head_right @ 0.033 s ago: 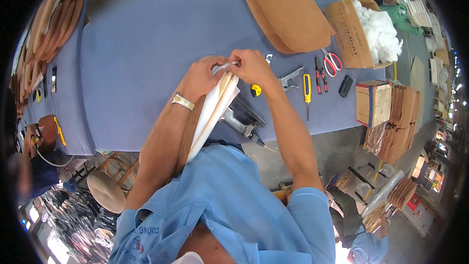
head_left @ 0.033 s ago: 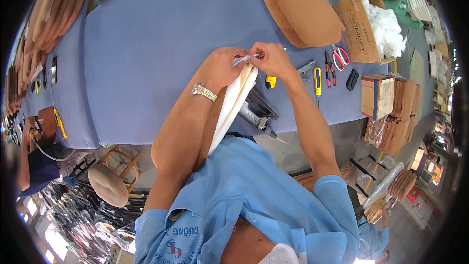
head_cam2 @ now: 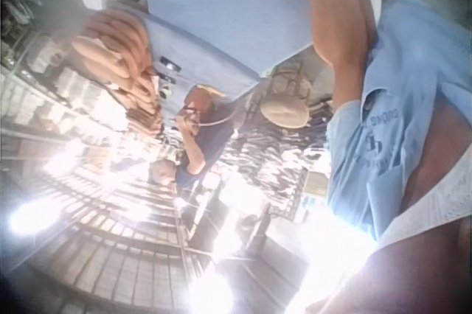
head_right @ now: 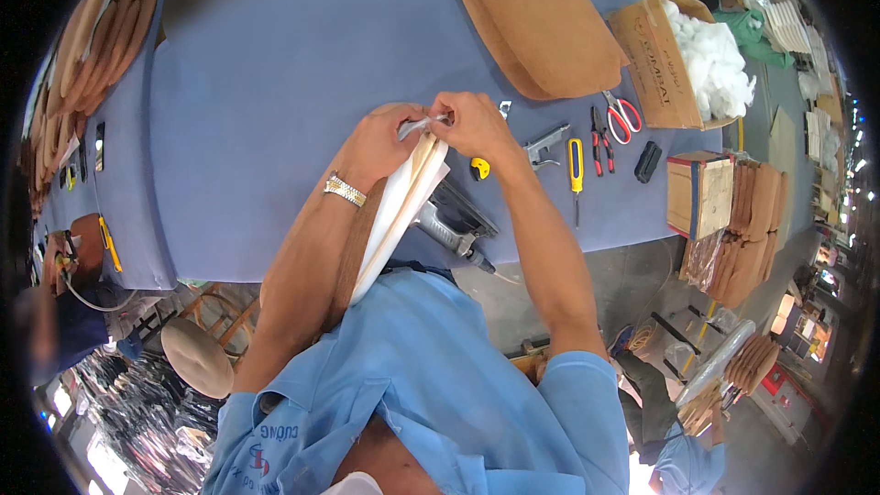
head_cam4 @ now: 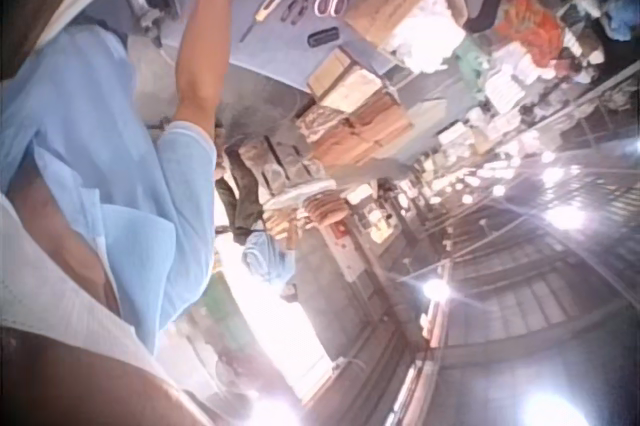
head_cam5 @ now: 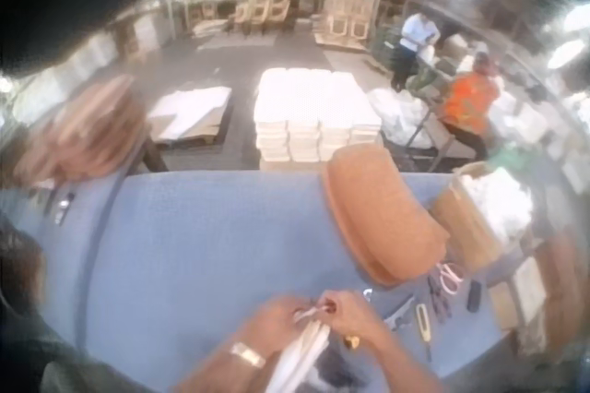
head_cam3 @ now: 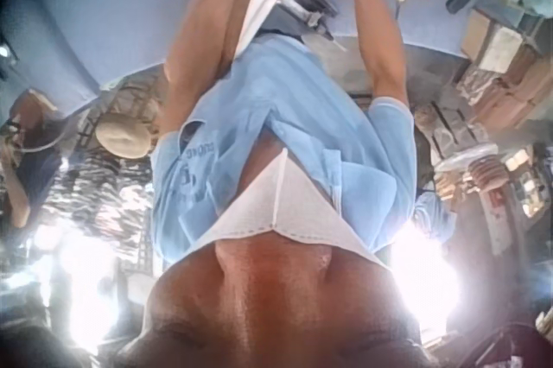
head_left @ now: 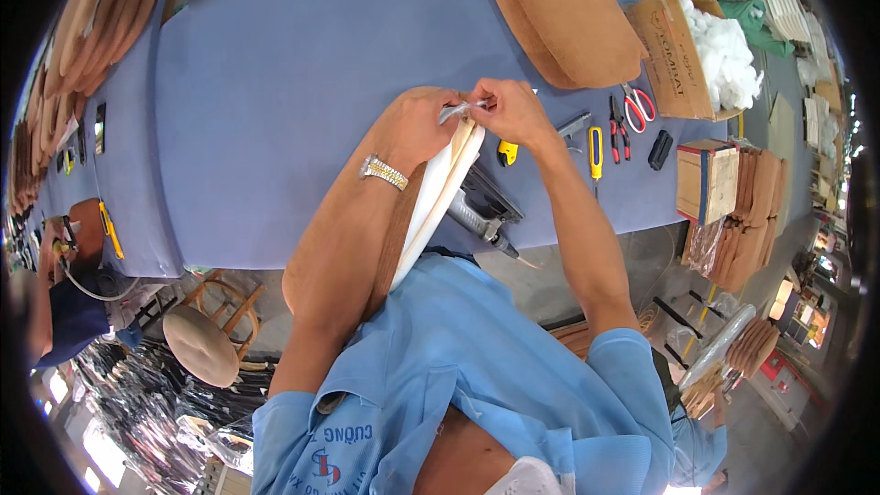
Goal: The person assembles a cushion by wrapping a brown fabric cover around a white foam insert. They use a staple gun to secure the fabric edges and a utility knife to trim excess material. The finished cushion is placed on a stack of completed units.
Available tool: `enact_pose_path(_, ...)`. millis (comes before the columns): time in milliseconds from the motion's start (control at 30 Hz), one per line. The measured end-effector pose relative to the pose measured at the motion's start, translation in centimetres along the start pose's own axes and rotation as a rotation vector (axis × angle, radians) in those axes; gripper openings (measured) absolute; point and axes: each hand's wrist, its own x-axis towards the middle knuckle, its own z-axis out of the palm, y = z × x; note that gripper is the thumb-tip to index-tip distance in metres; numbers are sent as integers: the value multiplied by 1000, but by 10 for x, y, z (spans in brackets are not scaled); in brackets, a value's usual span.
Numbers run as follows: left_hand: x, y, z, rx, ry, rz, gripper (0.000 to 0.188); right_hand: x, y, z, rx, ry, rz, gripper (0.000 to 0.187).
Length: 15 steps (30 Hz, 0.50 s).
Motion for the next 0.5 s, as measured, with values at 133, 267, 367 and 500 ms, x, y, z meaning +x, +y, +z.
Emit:
enact_pose_path(133, 3, 0, 4, 24, 24, 25, 30, 1, -5, -3, -76, 18, -25, 19)
enact_pose_path(267, 3, -1, 10, 37, 6, -31, 29, -2, -6, -2, -96, 20, 4, 18)
enact_pose_path(367, 2, 5, 9, 70, -53, -89, 28, -6, 0, 2, -98, 39, 4, 18)
enact_pose_path(500, 0, -5, 14, 23, 30, 19, 27, -10, 5, 3, 59, 38, 68, 19)
